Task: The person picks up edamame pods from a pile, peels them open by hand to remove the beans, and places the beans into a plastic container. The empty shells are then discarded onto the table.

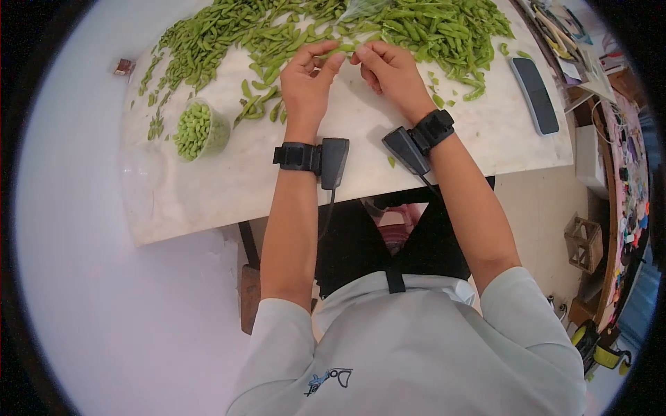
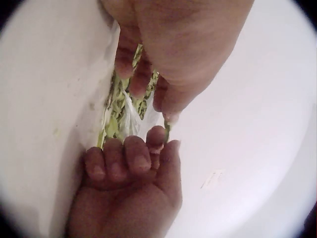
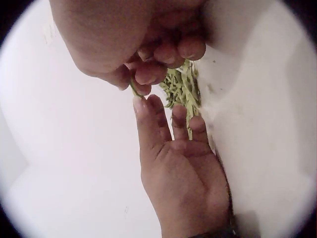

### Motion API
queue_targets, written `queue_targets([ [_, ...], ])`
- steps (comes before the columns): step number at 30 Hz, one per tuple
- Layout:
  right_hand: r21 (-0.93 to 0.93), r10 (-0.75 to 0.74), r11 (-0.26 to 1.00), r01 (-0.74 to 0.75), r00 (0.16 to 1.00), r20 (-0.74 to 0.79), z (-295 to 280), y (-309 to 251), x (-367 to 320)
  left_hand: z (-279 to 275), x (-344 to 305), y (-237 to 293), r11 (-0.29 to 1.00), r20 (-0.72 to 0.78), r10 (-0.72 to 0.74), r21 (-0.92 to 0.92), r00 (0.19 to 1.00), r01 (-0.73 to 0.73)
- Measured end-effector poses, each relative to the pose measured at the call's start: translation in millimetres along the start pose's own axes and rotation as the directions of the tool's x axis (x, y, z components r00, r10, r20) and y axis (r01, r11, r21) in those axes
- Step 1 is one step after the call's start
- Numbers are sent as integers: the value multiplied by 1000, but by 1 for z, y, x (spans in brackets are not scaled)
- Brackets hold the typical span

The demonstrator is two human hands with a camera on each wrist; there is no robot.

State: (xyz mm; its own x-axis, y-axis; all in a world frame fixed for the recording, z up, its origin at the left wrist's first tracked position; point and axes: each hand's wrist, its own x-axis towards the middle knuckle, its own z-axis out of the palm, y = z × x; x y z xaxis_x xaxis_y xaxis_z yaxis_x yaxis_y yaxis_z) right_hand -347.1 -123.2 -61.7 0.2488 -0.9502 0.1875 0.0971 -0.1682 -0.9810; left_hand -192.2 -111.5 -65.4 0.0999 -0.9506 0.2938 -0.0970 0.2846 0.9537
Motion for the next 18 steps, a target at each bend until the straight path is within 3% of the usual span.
queue_targets([
  [5,-76,-17,997,17,1000,4,-3,4,2,2,-1,2,987,25,-53,153,998,48],
  [8,-90,-14,996,14,1000,5,-3,5,2,2,-1,2,987,42,-92,139,995,85],
  [11,-111,-2,994,4,1000,15,-3,6,2,2,0,-4,996,68,-8,86,998,3],
  [18,-123,27,992,-25,1000,16,-5,11,3,3,0,-11,982,132,18,186,991,-43],
])
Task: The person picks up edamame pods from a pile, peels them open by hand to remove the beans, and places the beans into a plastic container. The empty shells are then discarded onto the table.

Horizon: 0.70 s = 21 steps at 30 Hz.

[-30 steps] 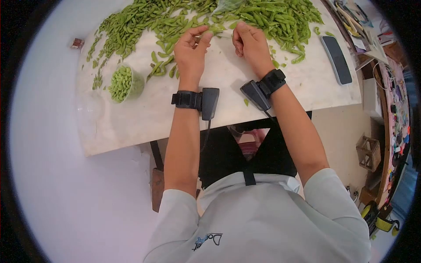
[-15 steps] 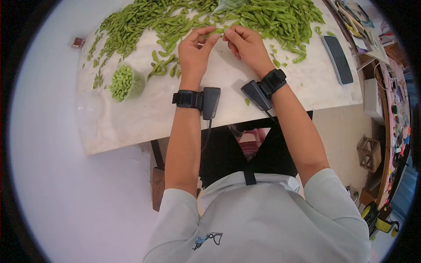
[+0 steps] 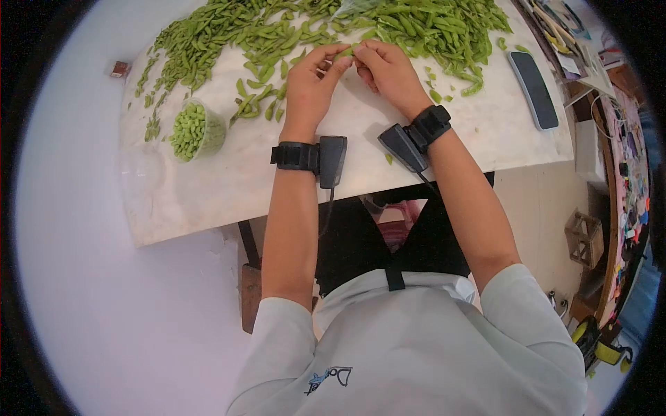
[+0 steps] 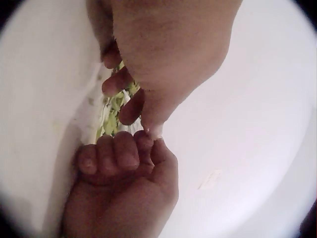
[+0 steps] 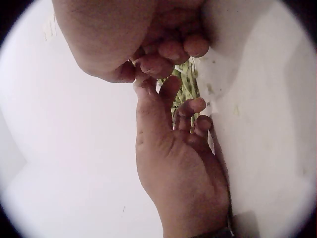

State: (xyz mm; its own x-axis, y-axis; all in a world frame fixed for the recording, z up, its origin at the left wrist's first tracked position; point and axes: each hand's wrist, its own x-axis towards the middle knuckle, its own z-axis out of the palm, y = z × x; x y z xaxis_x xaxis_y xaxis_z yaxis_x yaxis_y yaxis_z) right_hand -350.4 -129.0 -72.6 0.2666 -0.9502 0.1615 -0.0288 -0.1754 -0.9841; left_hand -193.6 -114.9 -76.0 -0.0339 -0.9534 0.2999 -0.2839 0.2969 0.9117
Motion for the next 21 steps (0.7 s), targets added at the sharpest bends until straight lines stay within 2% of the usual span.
queue_targets([
  [2,-1,0,1000,0,1000,-4,0,3,1,2,0,0,999,-4,21,-33,1000,-21],
  [4,3,12,1000,-12,1000,-14,1,0,0,2,-1,-2,1000,-11,9,13,1000,-9],
  [13,-157,0,988,-7,999,-40,3,-3,0,1,-3,5,1000,6,9,13,1000,-9],
  [17,-132,-54,990,48,998,-40,3,-3,-1,0,-5,7,999,7,29,16,1000,-29],
  [21,-134,-85,988,81,996,-19,3,-3,-1,1,-4,8,1000,15,-13,-22,1000,14],
])
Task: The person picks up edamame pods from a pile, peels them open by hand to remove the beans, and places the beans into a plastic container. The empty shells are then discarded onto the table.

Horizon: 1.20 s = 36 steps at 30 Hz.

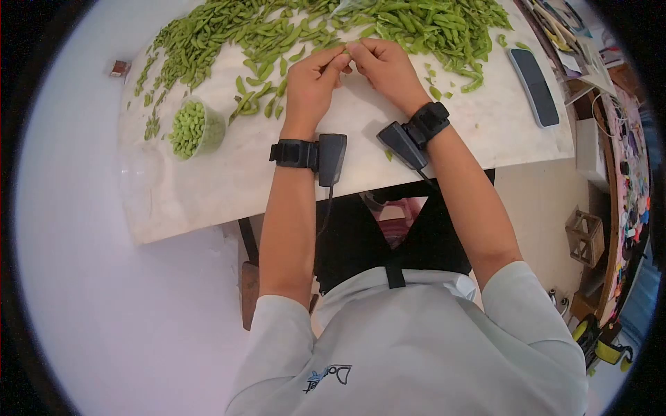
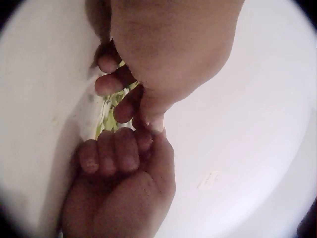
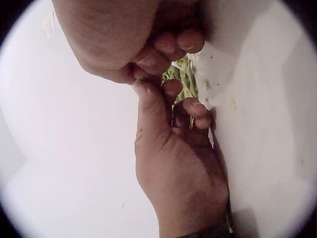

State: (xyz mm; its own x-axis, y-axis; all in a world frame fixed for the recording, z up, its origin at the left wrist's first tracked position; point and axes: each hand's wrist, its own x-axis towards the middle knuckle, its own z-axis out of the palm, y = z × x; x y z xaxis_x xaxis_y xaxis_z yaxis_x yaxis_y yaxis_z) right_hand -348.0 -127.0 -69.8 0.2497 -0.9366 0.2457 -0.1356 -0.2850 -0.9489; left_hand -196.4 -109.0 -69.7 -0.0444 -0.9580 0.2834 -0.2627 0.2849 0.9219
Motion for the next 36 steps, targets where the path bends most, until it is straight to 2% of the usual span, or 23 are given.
queue_targets([
  [4,-47,29,998,-29,1000,5,0,0,1,1,-1,-3,997,-5,-30,-69,1000,29],
  [7,-89,-65,994,64,998,-10,0,5,3,2,-2,-3,996,-9,-58,-74,998,58],
  [14,6,-123,992,123,992,5,0,-3,-1,1,-2,10,970,15,-122,-210,992,123],
  [16,51,-123,991,122,992,25,-1,-5,-2,-2,-4,13,971,36,-127,-197,991,132],
  [28,12,-136,991,136,989,52,-1,-1,-1,-8,-1,8,926,93,-178,-320,980,199],
  [29,54,-102,993,100,994,29,-1,-1,0,-8,0,8,921,96,-188,-328,977,209],
  [31,141,-26,990,27,1000,-11,2,1,-1,-3,3,7,916,16,-142,-376,990,138],
  [36,179,-1,984,-8,999,47,0,-1,2,-2,5,3,868,-40,-129,-487,991,93],
])
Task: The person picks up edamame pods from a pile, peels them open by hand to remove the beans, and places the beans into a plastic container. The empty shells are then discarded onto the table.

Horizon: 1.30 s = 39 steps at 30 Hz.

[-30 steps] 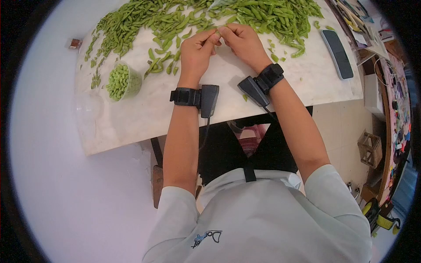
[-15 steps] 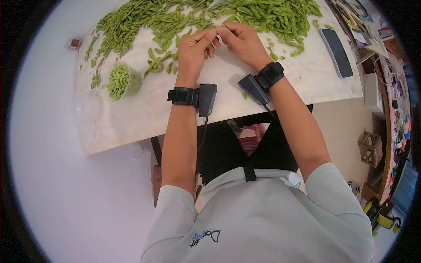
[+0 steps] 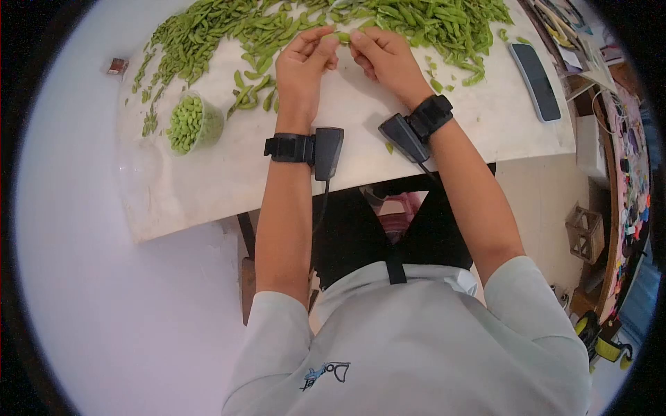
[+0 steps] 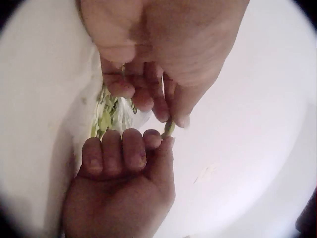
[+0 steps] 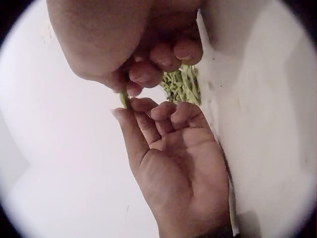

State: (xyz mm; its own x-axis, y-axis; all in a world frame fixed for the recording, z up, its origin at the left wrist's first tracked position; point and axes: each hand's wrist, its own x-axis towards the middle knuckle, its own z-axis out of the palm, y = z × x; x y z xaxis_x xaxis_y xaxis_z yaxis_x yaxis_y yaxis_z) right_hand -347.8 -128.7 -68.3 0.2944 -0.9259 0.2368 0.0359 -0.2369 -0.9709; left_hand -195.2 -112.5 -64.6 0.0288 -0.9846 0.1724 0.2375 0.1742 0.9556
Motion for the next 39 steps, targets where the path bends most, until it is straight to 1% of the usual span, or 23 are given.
queue_targets([
  [4,-19,52,999,-51,997,61,2,-5,-5,-7,2,-8,996,-36,9,-92,999,-12],
  [5,1,29,1000,-29,999,20,3,-4,-5,-8,2,-8,993,-43,5,-114,999,-10],
  [7,39,-16,999,18,998,-65,6,-3,-5,-10,3,-10,996,-30,-8,-94,1000,5],
  [10,70,-23,997,25,999,-38,4,-3,-4,-9,2,-9,997,-24,-12,-75,1000,10],
  [14,50,-36,998,36,999,-3,3,0,-4,-8,0,-8,998,-21,2,-58,1000,-3],
  [16,71,-39,997,38,999,3,3,-3,-5,-8,0,-8,999,-43,2,-53,999,-4],
  [17,69,-34,997,32,999,24,2,-3,-5,-7,0,-8,999,-53,2,-51,999,-5],
  [19,64,-24,998,20,998,65,0,-4,-4,-8,0,-8,998,-27,13,-58,1000,-14],
  [22,23,-28,999,27,998,48,1,-5,-5,-9,0,-7,999,-15,11,-36,1000,-12],
  [25,48,-38,998,35,997,62,3,-3,-5,-10,-1,-6,999,-11,13,-29,1000,-13],
  [28,15,-90,996,89,994,63,4,-1,-4,-8,-2,-4,999,-18,11,-37,1000,-12],
  [34,30,-138,990,136,989,60,5,-1,-4,-10,0,-6,1000,-7,5,-28,1000,-5],
  [37,-31,-82,996,83,996,45,3,0,-4,-7,-1,-4,1000,-35,-10,-16,999,9],
  [39,-34,-48,998,49,998,29,3,0,-5,-6,-1,-4,1000,-45,-6,-14,999,5],
])
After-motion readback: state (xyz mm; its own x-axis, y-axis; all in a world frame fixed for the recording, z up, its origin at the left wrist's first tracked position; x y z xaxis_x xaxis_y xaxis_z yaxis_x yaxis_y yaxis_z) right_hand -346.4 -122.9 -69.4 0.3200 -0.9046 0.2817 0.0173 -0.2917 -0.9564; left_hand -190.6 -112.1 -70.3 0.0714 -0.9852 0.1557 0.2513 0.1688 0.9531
